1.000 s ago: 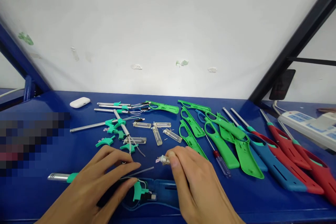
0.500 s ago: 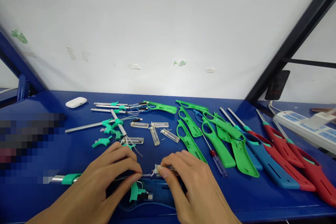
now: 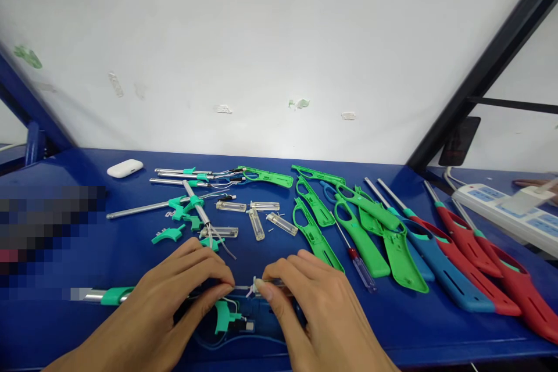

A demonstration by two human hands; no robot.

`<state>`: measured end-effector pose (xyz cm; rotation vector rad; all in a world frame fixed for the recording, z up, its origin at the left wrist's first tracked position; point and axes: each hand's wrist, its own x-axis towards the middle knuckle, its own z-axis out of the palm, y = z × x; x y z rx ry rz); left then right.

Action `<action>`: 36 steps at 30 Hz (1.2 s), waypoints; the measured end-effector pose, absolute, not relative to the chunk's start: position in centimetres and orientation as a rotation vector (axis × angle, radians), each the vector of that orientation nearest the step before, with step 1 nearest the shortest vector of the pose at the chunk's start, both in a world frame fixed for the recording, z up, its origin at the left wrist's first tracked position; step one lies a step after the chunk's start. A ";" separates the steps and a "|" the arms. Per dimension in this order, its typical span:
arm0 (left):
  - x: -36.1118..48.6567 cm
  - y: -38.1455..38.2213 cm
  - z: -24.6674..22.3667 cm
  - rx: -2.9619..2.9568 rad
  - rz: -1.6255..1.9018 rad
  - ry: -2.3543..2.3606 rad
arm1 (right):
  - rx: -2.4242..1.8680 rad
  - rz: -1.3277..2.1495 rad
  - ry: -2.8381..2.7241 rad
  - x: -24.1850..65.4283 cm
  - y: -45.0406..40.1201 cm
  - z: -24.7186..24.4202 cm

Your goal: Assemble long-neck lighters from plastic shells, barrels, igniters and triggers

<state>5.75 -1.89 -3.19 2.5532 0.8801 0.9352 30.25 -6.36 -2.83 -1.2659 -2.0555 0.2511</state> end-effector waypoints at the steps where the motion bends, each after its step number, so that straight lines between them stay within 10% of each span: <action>1: 5.8 -1.9 -3.2 2.553 0.936 0.880 | -1.264 0.250 -2.057 30.2 -6.3 -2.8; 36: 5.7 -2.2 -3.6 2.597 0.938 0.873 | -1.259 0.202 -2.040 30.3 -6.6 -3.3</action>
